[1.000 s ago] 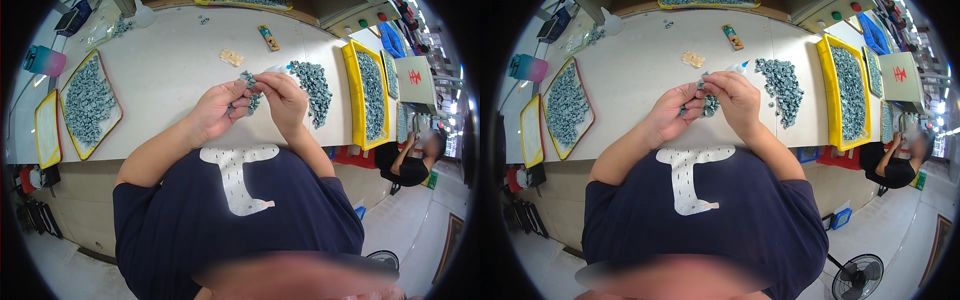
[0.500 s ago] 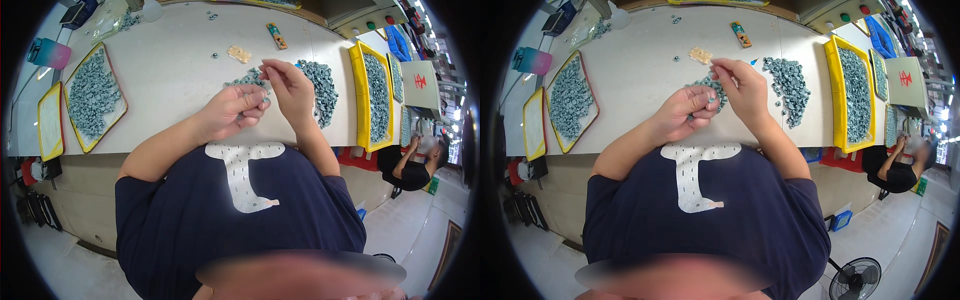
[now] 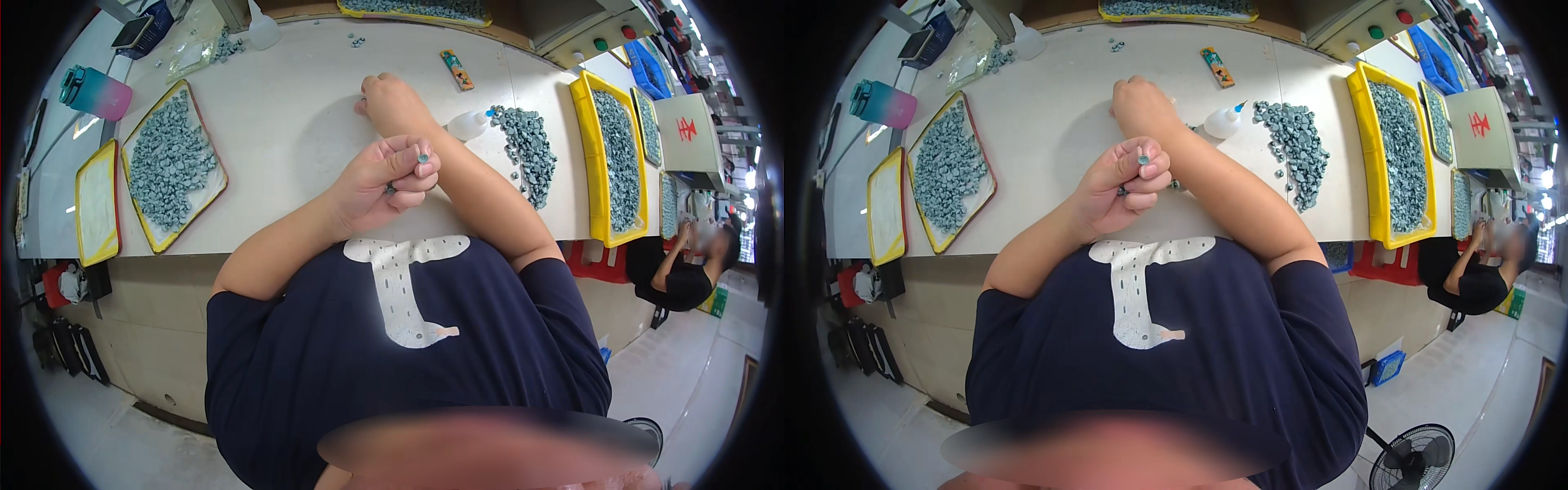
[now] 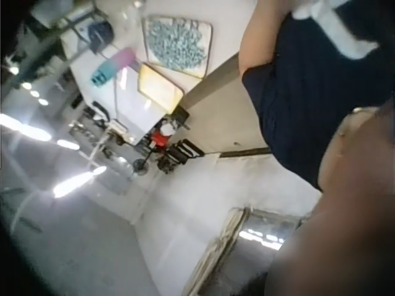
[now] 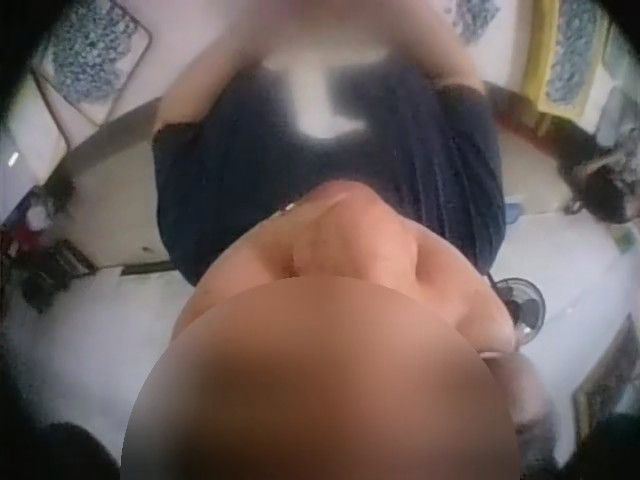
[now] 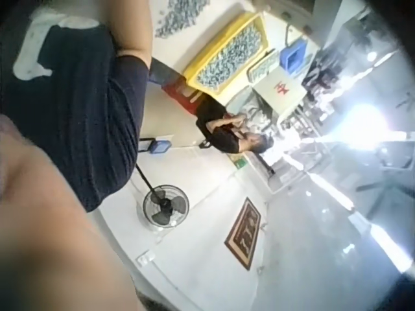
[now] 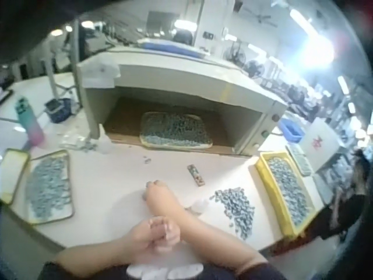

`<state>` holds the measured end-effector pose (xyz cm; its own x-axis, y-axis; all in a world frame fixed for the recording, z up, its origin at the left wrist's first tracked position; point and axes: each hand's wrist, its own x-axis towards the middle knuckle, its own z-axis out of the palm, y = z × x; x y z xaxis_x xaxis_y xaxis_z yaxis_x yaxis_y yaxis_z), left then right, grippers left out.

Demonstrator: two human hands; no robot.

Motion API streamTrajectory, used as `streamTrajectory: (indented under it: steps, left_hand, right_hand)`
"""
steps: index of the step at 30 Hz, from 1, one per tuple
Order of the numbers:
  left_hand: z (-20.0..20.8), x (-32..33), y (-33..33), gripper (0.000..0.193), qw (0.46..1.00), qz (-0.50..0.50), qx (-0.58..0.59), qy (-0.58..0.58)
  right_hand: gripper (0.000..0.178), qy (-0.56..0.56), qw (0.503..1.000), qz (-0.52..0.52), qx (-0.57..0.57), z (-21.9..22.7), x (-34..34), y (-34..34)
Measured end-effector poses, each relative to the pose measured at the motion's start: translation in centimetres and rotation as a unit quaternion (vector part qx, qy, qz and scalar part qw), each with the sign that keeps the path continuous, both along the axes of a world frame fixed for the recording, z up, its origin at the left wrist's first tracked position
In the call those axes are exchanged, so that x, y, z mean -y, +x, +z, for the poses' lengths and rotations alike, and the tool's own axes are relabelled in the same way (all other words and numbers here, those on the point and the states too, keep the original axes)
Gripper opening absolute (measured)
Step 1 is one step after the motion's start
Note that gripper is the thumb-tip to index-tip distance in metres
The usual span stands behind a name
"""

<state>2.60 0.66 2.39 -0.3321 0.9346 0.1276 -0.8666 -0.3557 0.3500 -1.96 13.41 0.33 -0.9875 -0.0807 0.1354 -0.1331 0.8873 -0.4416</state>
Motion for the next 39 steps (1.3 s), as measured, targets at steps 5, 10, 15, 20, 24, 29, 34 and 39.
streamTrajectory:
  steps: [5,10,15,20,24,29,34,39]
  left_hand:
    - [-0.2,-0.1,-0.3,0.016,1.0,0.016,0.017,-0.002]
    - [-0.4,-0.3,-0.4,0.014,0.998,0.044,0.042,0.01]
    - [-0.7,-0.7,-0.4,0.015,0.996,0.081,0.029,-0.028]
    - [-1.1,-0.9,0.8,0.015,0.999,-0.033,0.02,-0.02]
    - [-0.8,-0.5,0.5,0.014,0.999,-0.032,0.006,-0.01]
    - [-0.5,-0.2,0.2,0.013,1.0,-0.016,0.0,-0.004]
    - [-0.2,-0.1,-0.2,0.013,1.0,0.015,-0.002,0.024]
    - [0.0,0.0,-0.7,0.017,0.996,0.078,0.044,0.004]
  right_hand:
    - [0.013,-0.009,1.0,-0.004,0.029,-0.3,0.0,-0.2]
    - [0.017,-0.114,0.99,-0.044,0.067,1.4,-1.8,2.7]
    - [0.021,-0.182,0.981,-0.063,0.01,2.6,-3.6,6.3]
    - [0.015,-0.132,0.991,-0.021,-0.002,1.5,-3.3,5.3]
    - [0.016,-0.112,0.991,0.055,-0.043,0.4,-1.5,2.4]
    - [0.017,-0.021,0.994,0.082,0.064,-0.1,-0.1,0.1]
    - [0.017,-0.048,0.995,0.078,0.041,0.4,-1.1,0.0]
    - [0.017,-0.233,0.972,-0.024,-0.028,3.2,-3.1,4.1]
